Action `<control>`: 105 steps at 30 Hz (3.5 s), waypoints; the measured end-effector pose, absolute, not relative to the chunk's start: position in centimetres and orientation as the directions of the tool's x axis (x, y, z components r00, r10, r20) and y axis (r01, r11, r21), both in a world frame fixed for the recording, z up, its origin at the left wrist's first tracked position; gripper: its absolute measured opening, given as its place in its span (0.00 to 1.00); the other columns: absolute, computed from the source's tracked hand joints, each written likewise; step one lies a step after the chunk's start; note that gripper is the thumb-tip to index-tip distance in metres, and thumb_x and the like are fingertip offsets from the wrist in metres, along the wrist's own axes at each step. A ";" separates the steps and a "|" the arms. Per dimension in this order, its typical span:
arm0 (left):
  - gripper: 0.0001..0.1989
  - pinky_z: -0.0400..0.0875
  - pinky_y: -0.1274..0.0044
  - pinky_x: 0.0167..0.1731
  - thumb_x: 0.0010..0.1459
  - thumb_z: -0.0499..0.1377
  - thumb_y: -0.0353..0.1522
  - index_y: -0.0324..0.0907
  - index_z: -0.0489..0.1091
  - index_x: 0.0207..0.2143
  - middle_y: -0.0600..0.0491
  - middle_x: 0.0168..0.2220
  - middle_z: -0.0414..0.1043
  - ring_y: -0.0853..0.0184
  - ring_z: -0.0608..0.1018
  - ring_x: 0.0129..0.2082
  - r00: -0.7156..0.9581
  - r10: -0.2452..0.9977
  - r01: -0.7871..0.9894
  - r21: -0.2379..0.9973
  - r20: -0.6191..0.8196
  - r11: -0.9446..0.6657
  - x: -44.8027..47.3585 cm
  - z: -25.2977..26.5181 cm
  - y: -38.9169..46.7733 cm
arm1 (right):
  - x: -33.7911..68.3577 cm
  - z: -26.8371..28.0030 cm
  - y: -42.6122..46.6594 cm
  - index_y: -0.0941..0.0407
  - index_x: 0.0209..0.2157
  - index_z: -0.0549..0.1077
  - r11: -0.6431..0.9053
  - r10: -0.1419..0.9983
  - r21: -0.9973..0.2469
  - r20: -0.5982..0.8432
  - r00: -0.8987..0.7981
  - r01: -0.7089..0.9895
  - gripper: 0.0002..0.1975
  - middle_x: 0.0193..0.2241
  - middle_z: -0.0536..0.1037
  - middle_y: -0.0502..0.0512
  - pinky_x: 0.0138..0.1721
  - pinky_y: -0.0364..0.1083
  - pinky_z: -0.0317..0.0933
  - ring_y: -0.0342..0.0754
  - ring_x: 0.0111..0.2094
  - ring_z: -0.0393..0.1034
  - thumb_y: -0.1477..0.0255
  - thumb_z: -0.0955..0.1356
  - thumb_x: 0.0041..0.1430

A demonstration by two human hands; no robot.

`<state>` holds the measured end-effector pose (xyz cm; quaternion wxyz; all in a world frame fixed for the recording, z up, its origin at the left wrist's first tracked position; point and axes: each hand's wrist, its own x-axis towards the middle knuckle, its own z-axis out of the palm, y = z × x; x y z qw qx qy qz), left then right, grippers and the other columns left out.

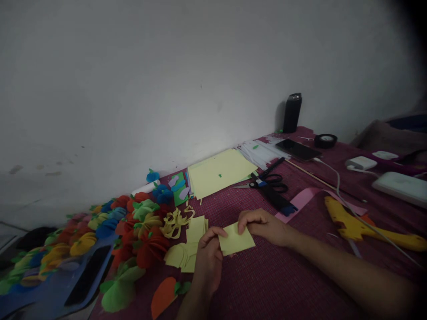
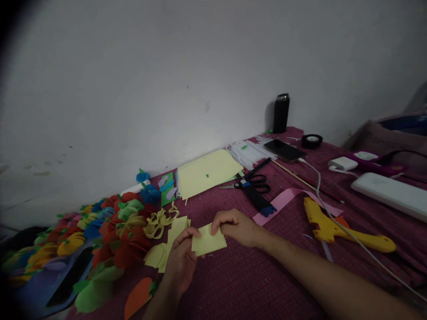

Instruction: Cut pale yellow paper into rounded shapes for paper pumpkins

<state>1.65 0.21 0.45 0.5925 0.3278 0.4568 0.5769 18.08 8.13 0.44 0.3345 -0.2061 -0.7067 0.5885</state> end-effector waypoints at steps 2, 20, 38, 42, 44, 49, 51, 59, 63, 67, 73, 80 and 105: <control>0.05 0.64 0.80 0.23 0.44 0.52 0.28 0.41 0.62 0.28 0.54 0.28 0.69 0.68 0.72 0.28 -0.075 0.986 -0.386 0.916 -0.148 0.108 1.5 0.5 0.2 | 18.1 0.5 8.1 0.58 0.26 0.73 0.254 0.697 -0.963 0.249 -0.672 -0.094 0.09 0.26 0.69 0.50 0.29 0.41 0.56 0.42 0.28 0.64 0.78 0.61 0.49; 0.14 0.67 0.78 0.22 0.50 0.58 0.36 0.32 0.67 0.33 0.49 0.23 0.72 0.69 0.74 0.21 -0.104 0.966 -0.240 0.948 -0.238 0.207 1.8 -0.3 0.4 | 18.3 0.3 8.5 0.57 0.33 0.70 0.195 0.723 -0.971 0.240 -0.648 -0.142 0.08 0.28 0.70 0.51 0.31 0.43 0.56 0.44 0.30 0.63 0.69 0.63 0.53; 0.15 0.68 0.76 0.25 0.49 0.58 0.36 0.32 0.69 0.35 0.47 0.26 0.73 0.67 0.75 0.23 -0.160 0.967 -0.236 0.959 -0.198 0.158 1.5 -0.4 0.7 | 17.6 -0.6 8.6 0.60 0.22 0.69 0.090 0.704 -0.991 -0.007 -0.710 0.098 0.14 0.18 0.71 0.50 0.21 0.38 0.54 0.39 0.18 0.62 0.64 0.63 0.53; 0.15 0.67 0.77 0.26 0.47 0.60 0.35 0.34 0.69 0.36 0.46 0.32 0.74 0.67 0.75 0.26 -0.156 0.966 -0.279 0.947 -0.207 0.157 1.6 0.0 0.6 | 17.5 -0.5 8.2 0.60 0.21 0.69 0.194 0.693 -0.969 0.024 -0.720 0.154 0.14 0.17 0.69 0.48 0.20 0.38 0.53 0.39 0.18 0.61 0.66 0.62 0.54; 0.14 0.67 0.78 0.26 0.46 0.61 0.34 0.35 0.69 0.35 0.48 0.31 0.74 0.67 0.75 0.26 -0.172 0.960 -0.297 0.941 -0.220 0.163 1.7 0.0 0.6 | 17.4 -0.5 7.9 0.60 0.22 0.70 0.237 0.676 -0.955 0.032 -0.736 0.176 0.14 0.17 0.68 0.48 0.20 0.37 0.52 0.39 0.18 0.60 0.66 0.62 0.54; 0.11 0.64 0.80 0.23 0.45 0.62 0.34 0.36 0.70 0.31 0.52 0.22 0.72 0.70 0.73 0.21 -0.199 0.956 -0.298 0.943 -0.216 0.151 1.4 -0.7 0.7 | 17.4 -0.6 7.6 0.60 0.21 0.70 0.315 0.655 -0.926 0.052 -0.754 0.210 0.15 0.15 0.66 0.47 0.18 0.37 0.48 0.38 0.17 0.56 0.66 0.61 0.54; 0.11 0.63 0.80 0.23 0.47 0.61 0.34 0.35 0.70 0.32 0.52 0.22 0.72 0.70 0.72 0.21 -0.201 0.956 -0.299 0.943 -0.213 0.147 1.3 -0.8 0.8 | 17.4 -0.6 7.6 0.60 0.21 0.70 0.326 0.653 -0.920 0.055 -0.755 0.216 0.15 0.16 0.65 0.47 0.18 0.37 0.47 0.37 0.17 0.55 0.66 0.61 0.55; 0.11 0.63 0.80 0.24 0.49 0.59 0.35 0.35 0.72 0.32 0.52 0.22 0.71 0.69 0.72 0.22 -0.215 0.959 -0.364 0.926 -0.185 0.097 1.2 -0.2 0.8 | 17.5 -0.8 7.7 0.60 0.21 0.69 0.321 0.637 -0.923 0.045 -0.770 0.212 0.15 0.16 0.64 0.46 0.19 0.37 0.47 0.38 0.18 0.55 0.66 0.61 0.55; 0.12 0.62 0.80 0.23 0.49 0.58 0.36 0.36 0.72 0.32 0.54 0.20 0.70 0.70 0.70 0.21 -0.215 0.965 -0.265 0.960 -0.153 0.093 1.2 -0.4 0.5 | 17.5 -0.6 7.8 0.59 0.24 0.68 0.251 0.640 -0.957 0.052 -0.766 0.145 0.11 0.19 0.64 0.46 0.22 0.38 0.50 0.38 0.21 0.57 0.66 0.62 0.53; 0.12 0.61 0.80 0.25 0.49 0.57 0.37 0.37 0.73 0.30 0.54 0.21 0.69 0.70 0.69 0.23 -0.177 0.982 -0.018 0.998 -0.059 0.056 1.7 -0.9 0.3 | 17.2 -0.3 7.8 0.59 0.27 0.67 0.205 0.713 -0.975 0.090 -0.695 0.084 0.09 0.20 0.65 0.46 0.23 0.38 0.52 0.39 0.23 0.58 0.66 0.64 0.51; 0.11 0.60 0.81 0.26 0.50 0.56 0.36 0.37 0.73 0.27 0.54 0.22 0.68 0.70 0.67 0.25 -0.140 0.989 0.141 0.988 -0.036 0.056 2.3 -1.3 0.3 | 16.9 -0.7 7.6 0.59 0.24 0.68 0.243 0.719 -0.962 0.092 -0.689 0.125 0.04 0.19 0.65 0.46 0.22 0.38 0.52 0.39 0.21 0.58 0.73 0.64 0.49; 0.11 0.59 0.81 0.25 0.50 0.55 0.36 0.37 0.71 0.24 0.55 0.21 0.65 0.71 0.65 0.23 -0.132 0.991 0.194 0.980 -0.020 0.046 2.3 -1.1 0.2 | 17.2 -0.7 7.8 0.59 0.25 0.69 0.281 0.700 -0.946 0.087 -0.709 0.162 0.04 0.19 0.67 0.47 0.22 0.38 0.53 0.39 0.21 0.58 0.75 0.63 0.48; 0.13 0.63 0.80 0.25 0.47 0.58 0.38 0.38 0.73 0.31 0.54 0.23 0.71 0.69 0.70 0.24 -0.220 0.972 0.024 0.996 -0.083 0.090 1.7 -1.2 0.6 | 16.7 -0.4 7.9 0.59 0.23 0.69 0.172 0.757 -0.981 0.072 -0.650 0.092 0.08 0.19 0.67 0.47 0.24 0.39 0.53 0.40 0.21 0.59 0.69 0.64 0.50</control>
